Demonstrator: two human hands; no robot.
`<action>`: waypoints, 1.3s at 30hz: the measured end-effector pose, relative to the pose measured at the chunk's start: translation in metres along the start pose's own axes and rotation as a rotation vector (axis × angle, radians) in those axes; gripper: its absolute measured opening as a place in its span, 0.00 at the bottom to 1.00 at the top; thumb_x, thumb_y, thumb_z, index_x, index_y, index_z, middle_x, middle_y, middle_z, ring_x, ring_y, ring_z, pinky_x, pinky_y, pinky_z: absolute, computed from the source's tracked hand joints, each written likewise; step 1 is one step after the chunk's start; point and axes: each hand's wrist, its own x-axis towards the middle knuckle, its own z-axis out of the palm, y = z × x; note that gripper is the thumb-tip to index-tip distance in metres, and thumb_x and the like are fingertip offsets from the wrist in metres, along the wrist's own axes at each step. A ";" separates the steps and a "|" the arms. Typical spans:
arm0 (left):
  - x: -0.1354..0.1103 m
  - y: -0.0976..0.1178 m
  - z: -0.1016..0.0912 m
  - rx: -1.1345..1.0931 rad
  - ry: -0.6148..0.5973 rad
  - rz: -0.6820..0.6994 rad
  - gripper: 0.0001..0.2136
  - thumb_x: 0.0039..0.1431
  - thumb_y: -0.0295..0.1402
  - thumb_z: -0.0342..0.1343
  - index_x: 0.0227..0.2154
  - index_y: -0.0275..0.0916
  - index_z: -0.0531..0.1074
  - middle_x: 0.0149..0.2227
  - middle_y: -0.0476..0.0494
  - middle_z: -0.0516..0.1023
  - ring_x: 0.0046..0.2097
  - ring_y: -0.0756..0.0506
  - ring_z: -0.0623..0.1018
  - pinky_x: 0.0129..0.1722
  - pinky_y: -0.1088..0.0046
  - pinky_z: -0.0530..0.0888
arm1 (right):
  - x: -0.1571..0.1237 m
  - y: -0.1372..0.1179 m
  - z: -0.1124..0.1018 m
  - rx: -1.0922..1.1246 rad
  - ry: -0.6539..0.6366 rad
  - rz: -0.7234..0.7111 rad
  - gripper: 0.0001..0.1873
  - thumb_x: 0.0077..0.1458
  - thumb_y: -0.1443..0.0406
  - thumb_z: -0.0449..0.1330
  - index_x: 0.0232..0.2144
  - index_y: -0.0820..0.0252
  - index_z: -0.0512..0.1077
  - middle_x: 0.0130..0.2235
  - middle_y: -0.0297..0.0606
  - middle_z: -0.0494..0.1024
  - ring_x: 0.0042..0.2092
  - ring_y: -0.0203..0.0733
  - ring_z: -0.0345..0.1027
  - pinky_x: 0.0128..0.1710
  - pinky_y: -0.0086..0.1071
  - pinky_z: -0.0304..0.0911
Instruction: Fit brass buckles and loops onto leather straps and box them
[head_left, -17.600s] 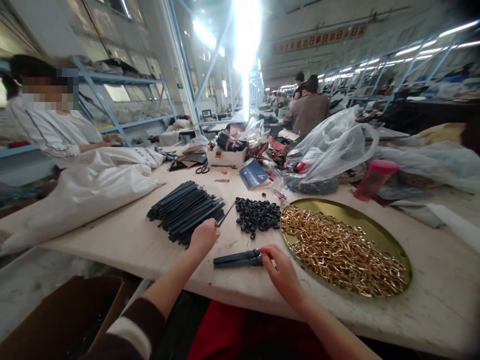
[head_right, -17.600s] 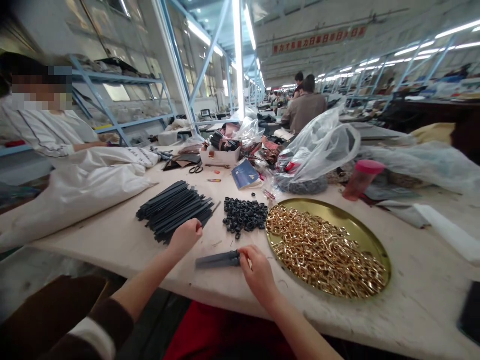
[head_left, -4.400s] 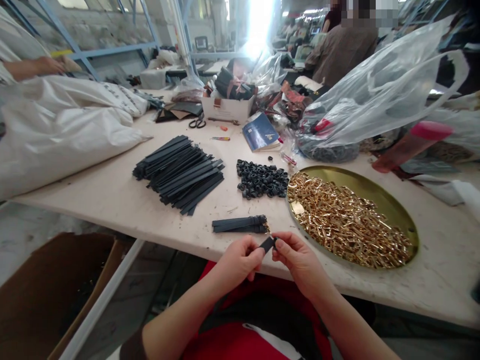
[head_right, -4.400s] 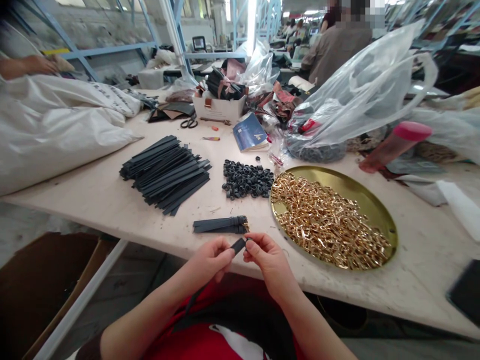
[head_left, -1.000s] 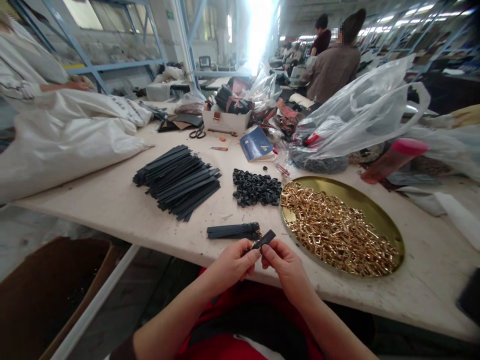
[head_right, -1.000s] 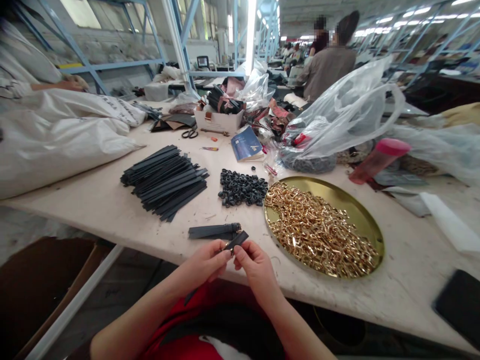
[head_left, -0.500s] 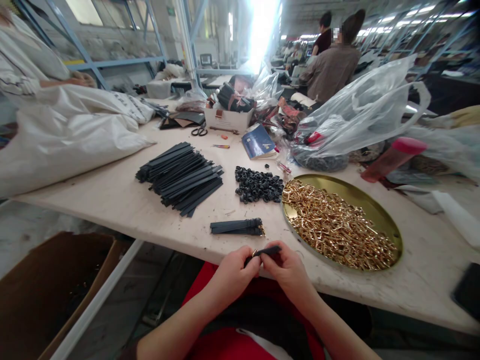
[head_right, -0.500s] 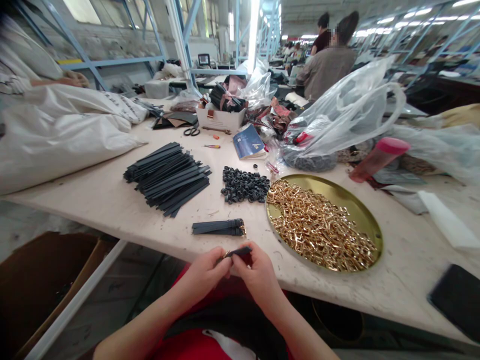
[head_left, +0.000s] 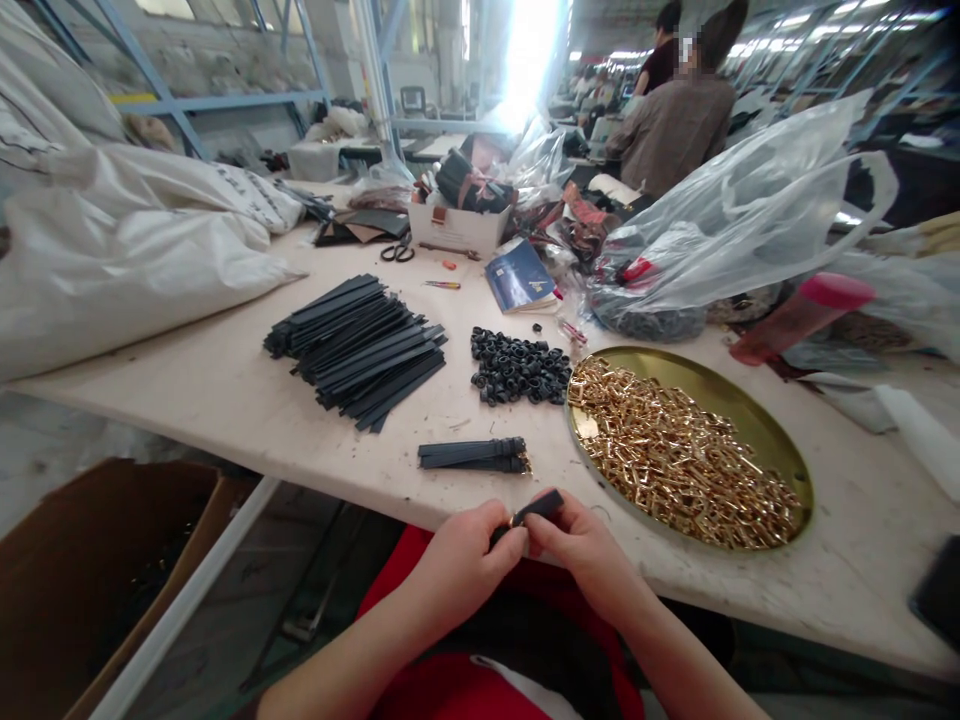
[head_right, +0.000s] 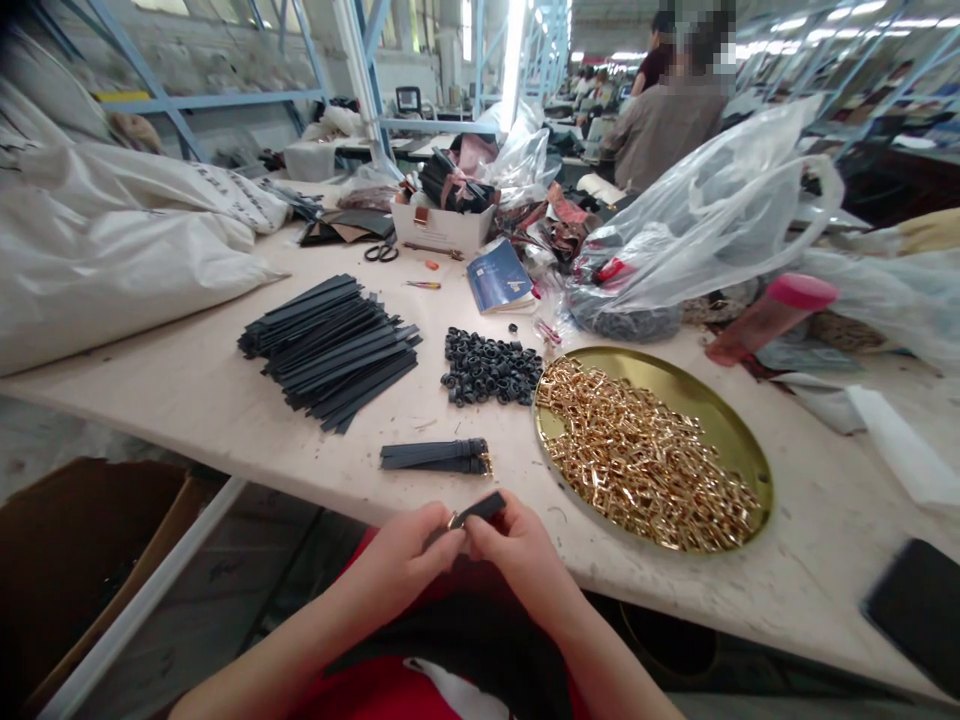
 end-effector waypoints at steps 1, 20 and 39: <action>-0.001 0.000 -0.002 -0.047 -0.045 0.006 0.12 0.55 0.38 0.45 0.22 0.38 0.63 0.21 0.52 0.67 0.25 0.51 0.65 0.24 0.76 0.54 | 0.001 0.000 -0.001 0.039 -0.051 0.032 0.12 0.48 0.58 0.58 0.24 0.60 0.64 0.21 0.29 0.67 0.26 0.33 0.60 0.28 0.29 0.57; 0.033 -0.014 -0.023 -0.292 0.031 0.015 0.12 0.56 0.38 0.45 0.38 0.37 0.67 0.20 0.53 0.66 0.23 0.52 0.66 0.25 0.77 0.62 | 0.058 -0.020 -0.023 -0.411 -0.007 -0.240 0.17 0.57 0.56 0.45 0.28 0.60 0.66 0.24 0.33 0.69 0.27 0.36 0.63 0.28 0.29 0.58; 0.068 -0.045 -0.017 -0.488 0.120 -0.062 0.16 0.46 0.49 0.49 0.25 0.39 0.59 0.15 0.58 0.56 0.17 0.55 0.55 0.17 0.78 0.51 | 0.142 -0.006 -0.040 -1.313 0.346 -0.358 0.13 0.48 0.77 0.47 0.29 0.61 0.69 0.32 0.41 0.74 0.34 0.40 0.69 0.33 0.29 0.56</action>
